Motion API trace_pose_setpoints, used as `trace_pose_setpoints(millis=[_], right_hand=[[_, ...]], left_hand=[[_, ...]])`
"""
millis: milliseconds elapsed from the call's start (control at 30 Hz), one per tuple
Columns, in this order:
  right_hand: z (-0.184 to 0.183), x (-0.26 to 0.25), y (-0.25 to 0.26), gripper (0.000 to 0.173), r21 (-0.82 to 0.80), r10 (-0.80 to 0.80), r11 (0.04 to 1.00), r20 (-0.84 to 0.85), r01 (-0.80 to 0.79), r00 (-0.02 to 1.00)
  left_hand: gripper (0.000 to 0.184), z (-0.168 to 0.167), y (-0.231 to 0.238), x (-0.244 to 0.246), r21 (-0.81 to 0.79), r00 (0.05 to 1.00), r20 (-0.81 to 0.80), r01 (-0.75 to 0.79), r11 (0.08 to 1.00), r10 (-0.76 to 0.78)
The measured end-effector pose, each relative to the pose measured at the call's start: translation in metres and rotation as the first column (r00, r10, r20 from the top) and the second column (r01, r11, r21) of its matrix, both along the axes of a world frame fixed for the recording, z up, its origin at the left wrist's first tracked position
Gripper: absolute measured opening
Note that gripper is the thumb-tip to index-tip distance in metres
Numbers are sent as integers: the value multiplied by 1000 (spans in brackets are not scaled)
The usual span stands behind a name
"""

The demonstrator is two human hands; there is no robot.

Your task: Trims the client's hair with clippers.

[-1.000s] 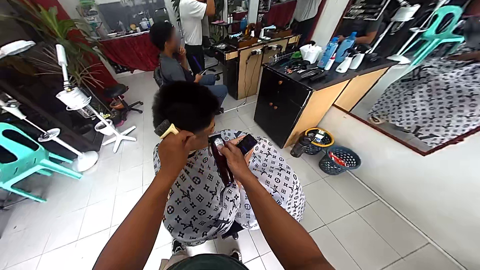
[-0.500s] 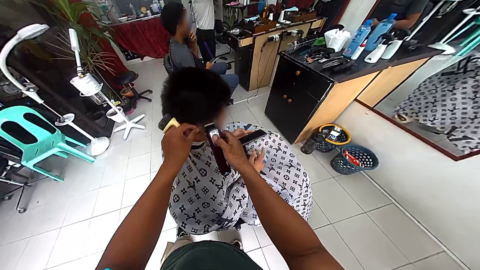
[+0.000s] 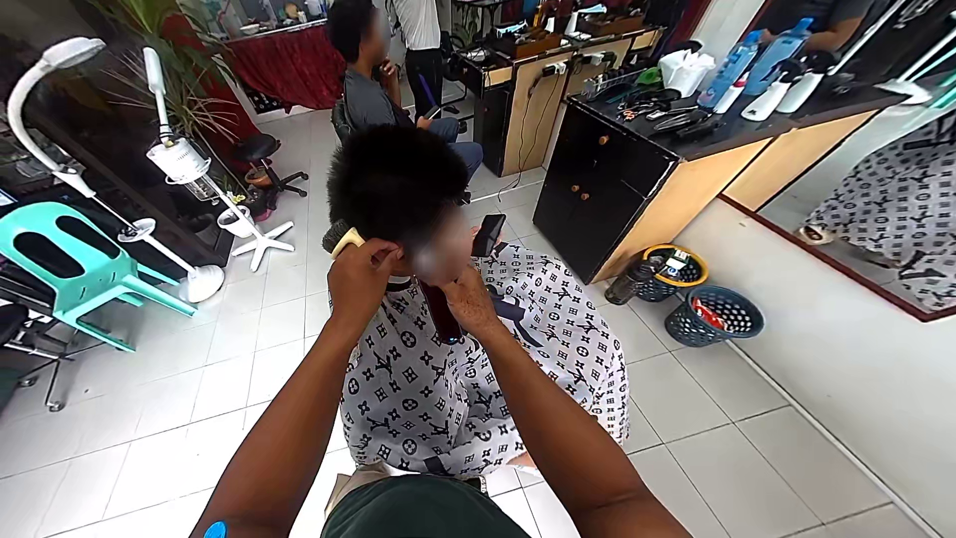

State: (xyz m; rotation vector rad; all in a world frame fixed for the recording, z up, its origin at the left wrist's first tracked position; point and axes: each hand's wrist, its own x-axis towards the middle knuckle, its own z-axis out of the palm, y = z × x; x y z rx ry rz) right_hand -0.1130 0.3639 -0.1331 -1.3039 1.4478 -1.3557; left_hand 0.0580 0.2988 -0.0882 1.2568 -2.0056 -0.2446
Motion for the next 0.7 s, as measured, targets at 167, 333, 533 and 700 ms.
trace_pose_setpoints(millis=[167, 333, 533, 700], right_hand=[[-39, -8, 35, 37, -66, -7, 997, 487, 44, 874], [-58, -16, 70, 51, 61, -136, 990, 623, 126, 770], [-60, -17, 80, 72, 61, -179, 982, 621, 181, 763], [-47, -24, 75, 33, 39, -167, 985, 449, 168, 878]], left_hand=[[20, -29, 14, 13, -361, 946, -2, 301, 883, -323], [22, 5, 34, -17, 386, 688, -240, 715, 583, -685], [16, 2, 20, -56, 636, 785, -342, 597, 488, -516], [20, -4, 20, -46, 505, 720, -516, 693, 514, -464]])
